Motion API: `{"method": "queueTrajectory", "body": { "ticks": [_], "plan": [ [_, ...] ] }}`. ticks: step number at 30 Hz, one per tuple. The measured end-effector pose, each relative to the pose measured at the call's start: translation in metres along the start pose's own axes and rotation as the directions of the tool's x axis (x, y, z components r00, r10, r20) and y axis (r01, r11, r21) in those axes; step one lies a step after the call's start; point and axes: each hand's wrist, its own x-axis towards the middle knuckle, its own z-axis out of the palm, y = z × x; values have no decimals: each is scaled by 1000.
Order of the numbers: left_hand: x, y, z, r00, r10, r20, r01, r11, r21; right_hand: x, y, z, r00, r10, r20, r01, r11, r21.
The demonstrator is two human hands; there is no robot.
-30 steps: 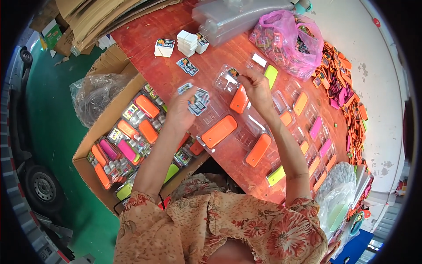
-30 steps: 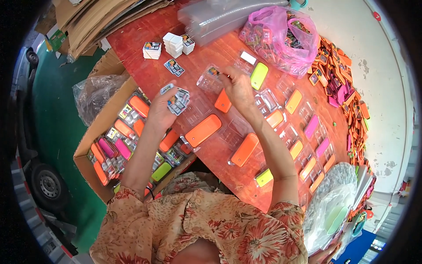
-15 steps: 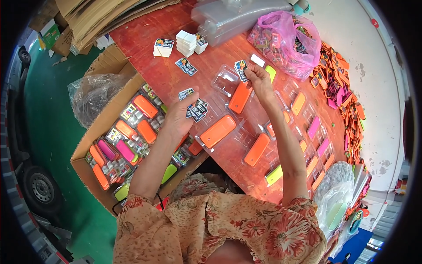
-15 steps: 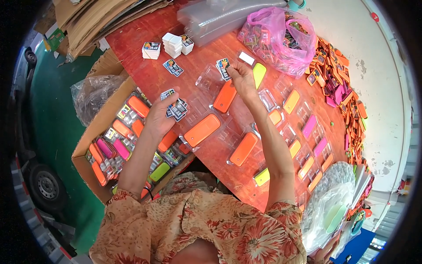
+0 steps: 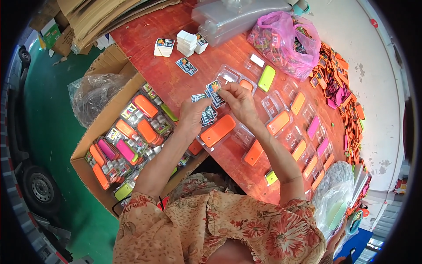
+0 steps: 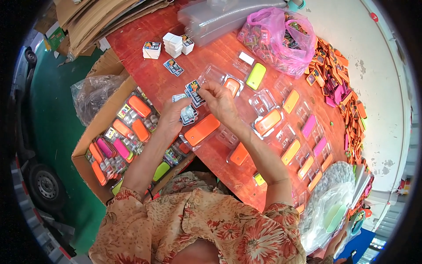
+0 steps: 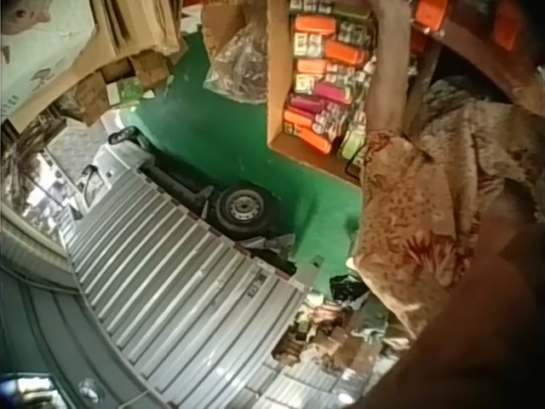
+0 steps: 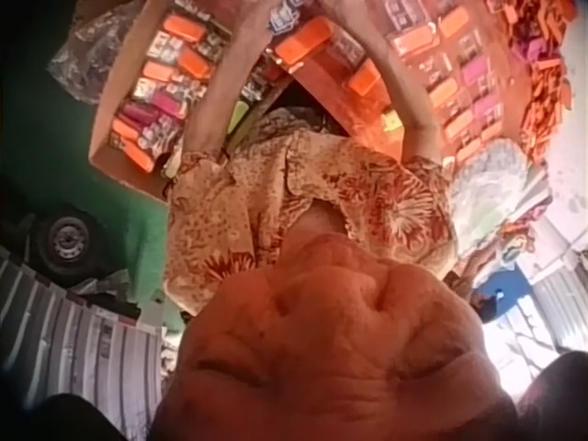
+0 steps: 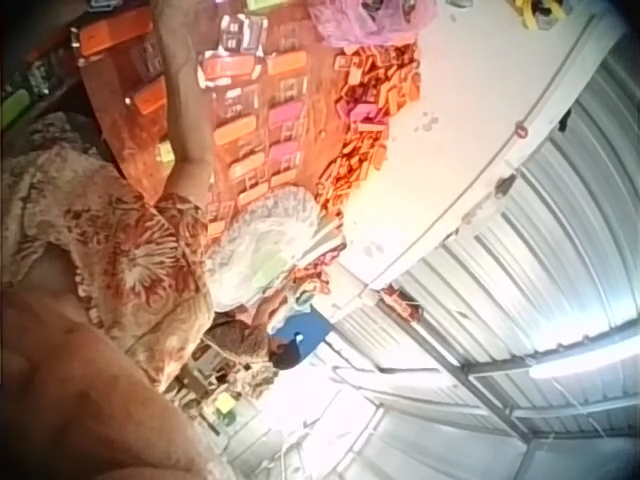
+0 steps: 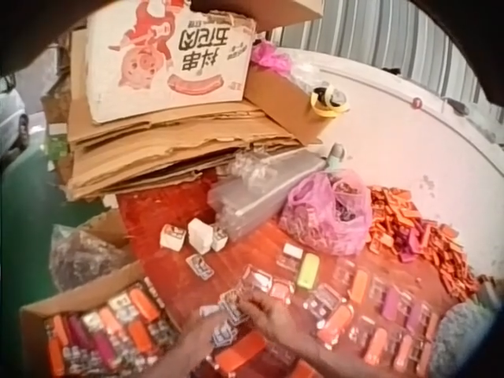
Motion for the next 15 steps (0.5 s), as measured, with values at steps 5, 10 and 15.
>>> {"method": "queueTrajectory", "body": {
  "ticks": [5,10,15],
  "plan": [
    [-4,3,-2,987,49,-156,-57,997,-51,19,0,-21,851,-511,-119,357,731,-582],
    [-3,10,-15,990,50,-135,-58,997,-52,39,20,-34,825,-565,11,262,366,-893],
    [-7,11,-17,998,-16,-53,12,997,-74,45,42,-28,847,-524,84,251,256,-934]
  ]
}}
